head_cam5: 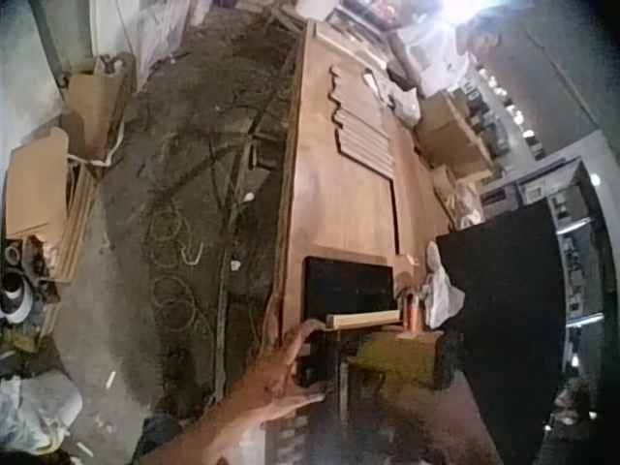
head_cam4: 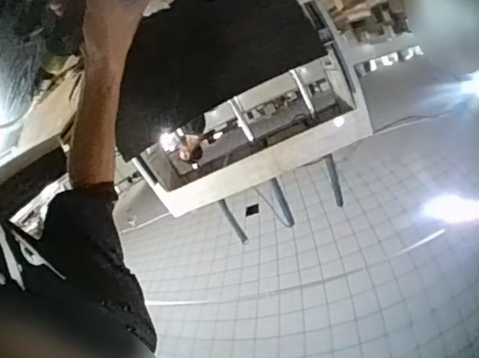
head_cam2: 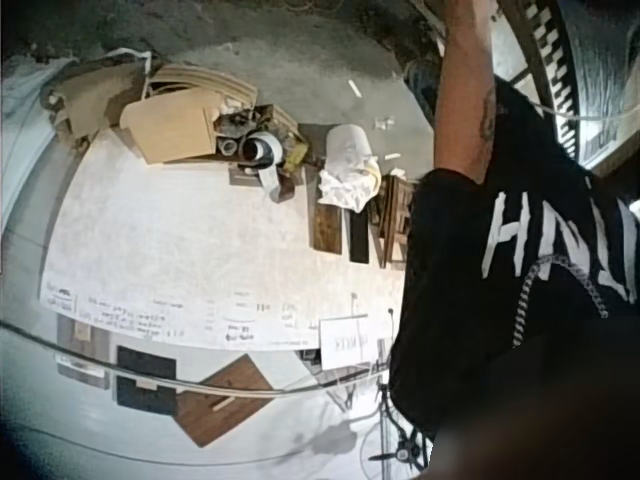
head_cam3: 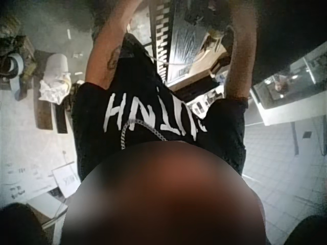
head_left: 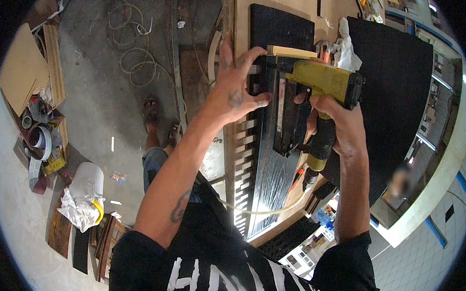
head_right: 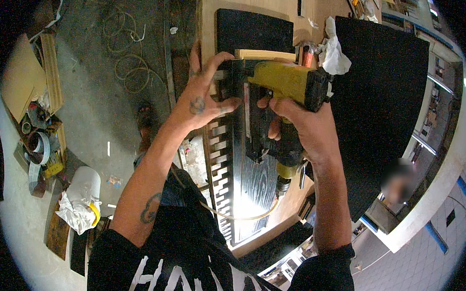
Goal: The person wipes wooden slats with a cloth, then places a black panel on the slats and uses a nail gun to attach it. The person also uses a hammer to adjust the panel.
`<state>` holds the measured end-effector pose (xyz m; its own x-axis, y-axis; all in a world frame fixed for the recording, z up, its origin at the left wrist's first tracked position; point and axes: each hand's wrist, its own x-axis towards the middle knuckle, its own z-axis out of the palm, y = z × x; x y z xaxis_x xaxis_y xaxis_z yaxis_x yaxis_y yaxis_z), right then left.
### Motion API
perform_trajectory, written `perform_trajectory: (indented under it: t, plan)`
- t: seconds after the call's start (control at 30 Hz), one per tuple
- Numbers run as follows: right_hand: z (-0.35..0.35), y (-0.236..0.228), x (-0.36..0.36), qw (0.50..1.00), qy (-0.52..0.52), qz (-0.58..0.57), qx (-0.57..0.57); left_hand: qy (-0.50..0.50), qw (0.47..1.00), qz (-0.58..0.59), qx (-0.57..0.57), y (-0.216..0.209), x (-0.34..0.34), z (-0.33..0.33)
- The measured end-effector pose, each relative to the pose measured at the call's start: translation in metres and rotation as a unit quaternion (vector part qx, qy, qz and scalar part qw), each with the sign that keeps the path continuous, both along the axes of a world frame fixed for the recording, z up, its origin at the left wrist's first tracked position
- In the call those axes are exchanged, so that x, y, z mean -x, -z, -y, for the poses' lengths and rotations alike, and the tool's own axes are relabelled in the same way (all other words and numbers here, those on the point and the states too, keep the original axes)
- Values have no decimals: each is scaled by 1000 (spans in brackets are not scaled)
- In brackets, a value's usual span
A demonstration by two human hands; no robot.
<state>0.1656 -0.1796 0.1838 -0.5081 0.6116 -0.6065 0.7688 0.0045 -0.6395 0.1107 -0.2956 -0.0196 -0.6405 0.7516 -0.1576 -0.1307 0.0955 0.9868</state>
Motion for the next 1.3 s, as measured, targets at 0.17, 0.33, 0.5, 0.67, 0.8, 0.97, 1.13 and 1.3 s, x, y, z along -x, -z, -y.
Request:
perform_trajectory:
  t: [0.17, 0.33, 0.5, 0.67, 0.8, 0.97, 1.13, 1.3]
  plan:
    - [-8, 4, 4, 999, -13, -19, 24, 14, 999, 31, 14, 1, 0, 4]
    - [-3, 0, 10, 999, -21, -29, 29, -14, 998, -57, 19, -10, 4, 10]
    - [0, -13, 11, 998, -54, -13, -4, 50, 983, 155, -83, -22, 10, 7]
    - [1, 11, -61, 992, -62, -65, -94, 28, 996, 26, 78, -22, 5, -6]
    - [67, -40, -130, 988, 56, -142, 8, -90, 990, -74, 83, -26, 16, -9]
    - [161, -69, -268, 973, 191, -133, -11, -96, 973, -208, 31, -18, 26, -23]
    - [264, -23, -426, 912, 374, -123, -118, -1, 809, -524, 267, -34, 1, -19]
    - [332, -10, -513, 801, 579, -97, -112, 299, 661, -643, 246, -58, -37, 11]
